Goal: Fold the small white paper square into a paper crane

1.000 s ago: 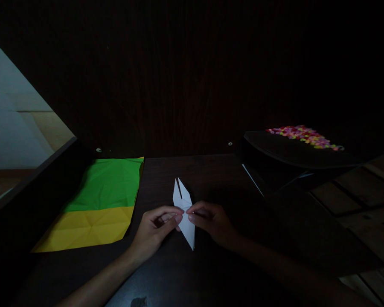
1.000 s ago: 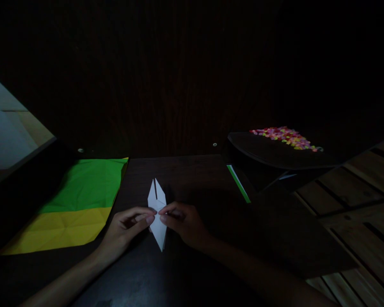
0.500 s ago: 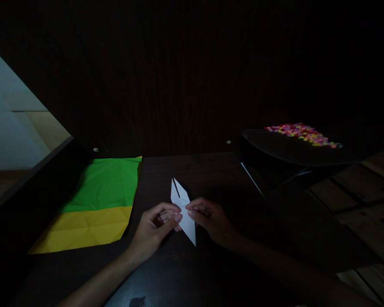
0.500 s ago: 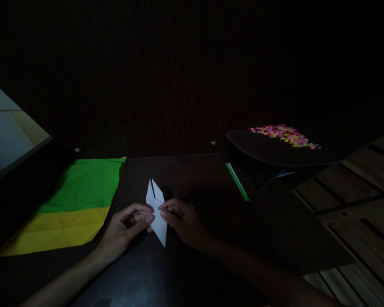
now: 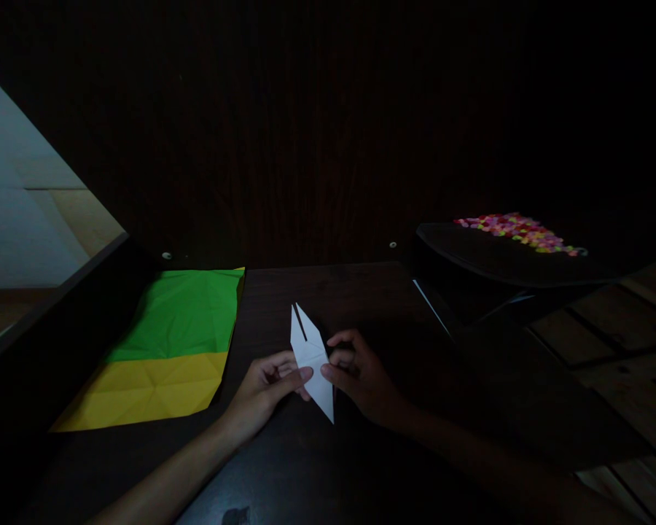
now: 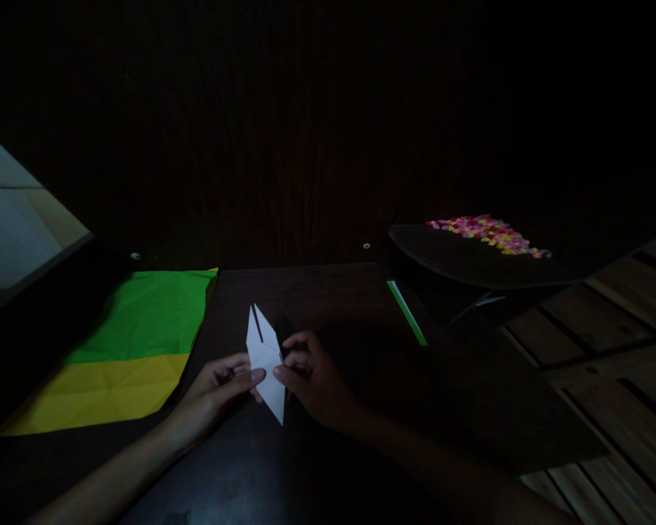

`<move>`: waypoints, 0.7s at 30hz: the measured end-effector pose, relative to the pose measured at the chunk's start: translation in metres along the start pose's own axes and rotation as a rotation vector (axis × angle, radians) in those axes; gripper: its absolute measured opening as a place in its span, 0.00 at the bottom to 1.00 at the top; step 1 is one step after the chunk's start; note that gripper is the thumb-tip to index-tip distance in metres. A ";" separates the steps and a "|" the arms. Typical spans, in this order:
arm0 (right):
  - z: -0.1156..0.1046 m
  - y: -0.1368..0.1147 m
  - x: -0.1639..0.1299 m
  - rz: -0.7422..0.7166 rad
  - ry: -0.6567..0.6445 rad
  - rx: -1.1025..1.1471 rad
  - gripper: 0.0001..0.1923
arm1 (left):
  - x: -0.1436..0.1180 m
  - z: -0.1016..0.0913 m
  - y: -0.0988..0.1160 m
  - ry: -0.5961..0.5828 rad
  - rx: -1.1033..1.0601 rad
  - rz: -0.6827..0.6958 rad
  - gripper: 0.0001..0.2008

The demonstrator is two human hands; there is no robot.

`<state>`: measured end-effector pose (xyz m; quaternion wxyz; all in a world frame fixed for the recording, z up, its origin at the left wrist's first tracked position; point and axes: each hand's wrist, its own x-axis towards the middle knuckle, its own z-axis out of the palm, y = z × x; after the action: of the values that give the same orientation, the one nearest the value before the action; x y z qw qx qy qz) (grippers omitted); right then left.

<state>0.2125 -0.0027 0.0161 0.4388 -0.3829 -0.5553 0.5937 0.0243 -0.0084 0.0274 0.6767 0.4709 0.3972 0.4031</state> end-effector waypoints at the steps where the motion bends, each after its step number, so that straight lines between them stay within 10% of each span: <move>1: 0.000 0.000 0.000 0.007 -0.012 0.000 0.17 | 0.000 0.000 0.000 0.001 0.022 0.008 0.12; 21: -0.001 0.005 0.005 0.218 -0.169 0.040 0.22 | -0.002 -0.004 -0.003 -0.054 0.067 0.002 0.13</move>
<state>0.2112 0.0023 0.0111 0.3309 -0.3806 -0.5334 0.6791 0.0203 -0.0094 0.0236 0.6706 0.5044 0.3918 0.3772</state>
